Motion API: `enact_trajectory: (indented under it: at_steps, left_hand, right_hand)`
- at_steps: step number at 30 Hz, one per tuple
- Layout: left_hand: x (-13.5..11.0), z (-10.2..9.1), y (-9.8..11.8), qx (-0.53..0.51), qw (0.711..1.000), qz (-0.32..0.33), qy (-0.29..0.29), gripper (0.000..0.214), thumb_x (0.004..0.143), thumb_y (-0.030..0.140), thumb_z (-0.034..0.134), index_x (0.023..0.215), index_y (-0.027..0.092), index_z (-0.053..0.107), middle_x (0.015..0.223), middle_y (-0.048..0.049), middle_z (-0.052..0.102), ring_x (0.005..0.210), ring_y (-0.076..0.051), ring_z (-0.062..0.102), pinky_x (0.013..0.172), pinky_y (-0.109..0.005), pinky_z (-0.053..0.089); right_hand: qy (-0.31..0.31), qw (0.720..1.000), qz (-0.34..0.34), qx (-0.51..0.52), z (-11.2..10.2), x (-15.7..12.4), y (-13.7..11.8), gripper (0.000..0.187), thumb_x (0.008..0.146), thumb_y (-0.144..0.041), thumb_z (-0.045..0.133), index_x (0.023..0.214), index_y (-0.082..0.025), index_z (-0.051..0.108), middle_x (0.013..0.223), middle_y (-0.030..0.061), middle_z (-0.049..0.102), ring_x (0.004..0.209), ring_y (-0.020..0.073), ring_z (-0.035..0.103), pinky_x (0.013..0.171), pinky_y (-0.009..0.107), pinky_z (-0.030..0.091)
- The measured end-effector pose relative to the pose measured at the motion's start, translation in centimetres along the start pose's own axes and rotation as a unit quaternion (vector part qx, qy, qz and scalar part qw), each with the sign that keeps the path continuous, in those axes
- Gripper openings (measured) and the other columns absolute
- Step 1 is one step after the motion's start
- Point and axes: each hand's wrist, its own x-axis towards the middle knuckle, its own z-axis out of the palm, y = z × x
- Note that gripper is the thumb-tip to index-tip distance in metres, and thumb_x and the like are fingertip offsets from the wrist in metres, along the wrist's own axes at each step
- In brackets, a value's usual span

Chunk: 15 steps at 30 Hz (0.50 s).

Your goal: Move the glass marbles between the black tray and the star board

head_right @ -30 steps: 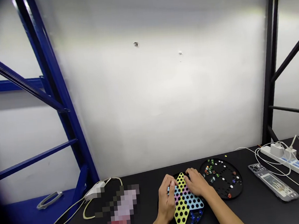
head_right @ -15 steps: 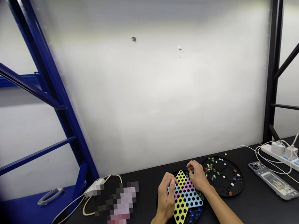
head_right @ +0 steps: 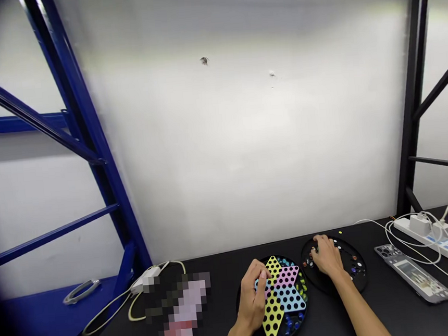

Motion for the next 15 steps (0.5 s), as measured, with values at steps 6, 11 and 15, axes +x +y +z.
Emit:
enact_trajectory:
  at_steps: [6,11,15]
  left_hand:
    - [0.1,-0.1,0.3,0.011,1.000,0.004,0.002,0.036,0.100,0.037,0.030,0.071,0.021,0.045,0.077,-0.0016,0.050,0.070,-0.016,0.050,0.065,-0.029,0.040]
    - [0.2,-0.1,0.5,0.012,1.000,0.003,0.004,0.037,0.100,0.037,0.030,0.071,0.021,0.045,0.076,-0.0016,0.050,0.070,-0.016,0.050,0.065,-0.028,0.040]
    - [0.1,-0.1,0.5,0.011,1.000,-0.001,0.005,0.038,0.101,0.039,0.029,0.070,0.021,0.044,0.077,-0.0018,0.050,0.069,-0.016,0.050,0.065,-0.029,0.041]
  right_hand:
    - [-0.057,0.997,-0.043,-0.014,0.6,0.2,3.7,0.030,0.085,-0.021,0.052,0.111,-0.020,0.066,0.116,0.0096,0.065,0.113,0.0239,0.059,0.094,0.033,0.041]
    - [-0.040,0.998,-0.035,0.031,0.4,0.3,3.1,0.022,0.083,-0.021,0.054,0.097,-0.018,0.070,0.100,0.0096,0.070,0.099,0.0236,0.064,0.085,0.031,0.045]
    - [0.049,0.962,0.047,0.265,-0.8,0.9,2.8,0.019,0.077,-0.032,0.062,0.089,-0.018,0.070,0.086,0.0080,0.071,0.083,0.0228,0.066,0.081,0.035,0.051]
